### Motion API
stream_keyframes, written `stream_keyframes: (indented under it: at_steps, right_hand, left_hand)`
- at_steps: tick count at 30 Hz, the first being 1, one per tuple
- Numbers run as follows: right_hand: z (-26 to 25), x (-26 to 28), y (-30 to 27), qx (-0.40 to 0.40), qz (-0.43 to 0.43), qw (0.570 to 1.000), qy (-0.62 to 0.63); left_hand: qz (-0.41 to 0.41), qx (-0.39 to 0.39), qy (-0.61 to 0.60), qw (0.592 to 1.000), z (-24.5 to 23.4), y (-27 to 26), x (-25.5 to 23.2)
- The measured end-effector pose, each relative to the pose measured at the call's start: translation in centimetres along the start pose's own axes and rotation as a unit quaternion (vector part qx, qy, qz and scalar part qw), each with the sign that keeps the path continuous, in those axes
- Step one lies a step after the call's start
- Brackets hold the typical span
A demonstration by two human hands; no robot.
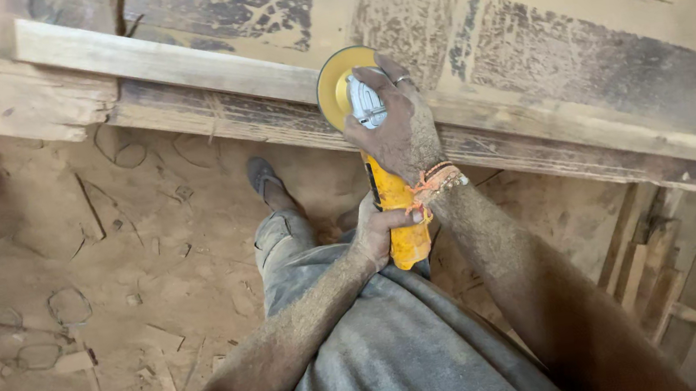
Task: The person sands a long wooden beam using a handheld power sander, moving the tool along the surface to smooth the wood.
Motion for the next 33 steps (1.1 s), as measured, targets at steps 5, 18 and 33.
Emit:
stream_keyframes:
  at_steps: [5, 18, 33]
  right_hand:
    - [-2.0, -2.1, -1.3, -0.021, 0.003, 1.0, -0.015]
    - [-9.0, -7.7, -5.1, -0.064, 0.026, 0.998, 0.001]
    - [-17.1, -19.5, -9.4, -0.203, -0.032, 0.978, 0.033]
  left_hand:
    - [-0.034, 0.002, 0.011, 0.999, 1.1, 0.2, 2.3]
    - [-0.075, 0.035, 0.052, 0.995, 5.9, 1.9, 7.9]
    - [-0.116, 0.074, 0.078, 0.987, 12.7, 5.3, 16.1]
Point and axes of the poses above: each hand's wrist, its own y-axis towards the middle knuckle, its own z-axis out of the palm, x = y × z, the point moved 8 cm from there along y, towards the middle knuckle, and after that the axes turned 9 degrees about y, right-handed, at the moved point
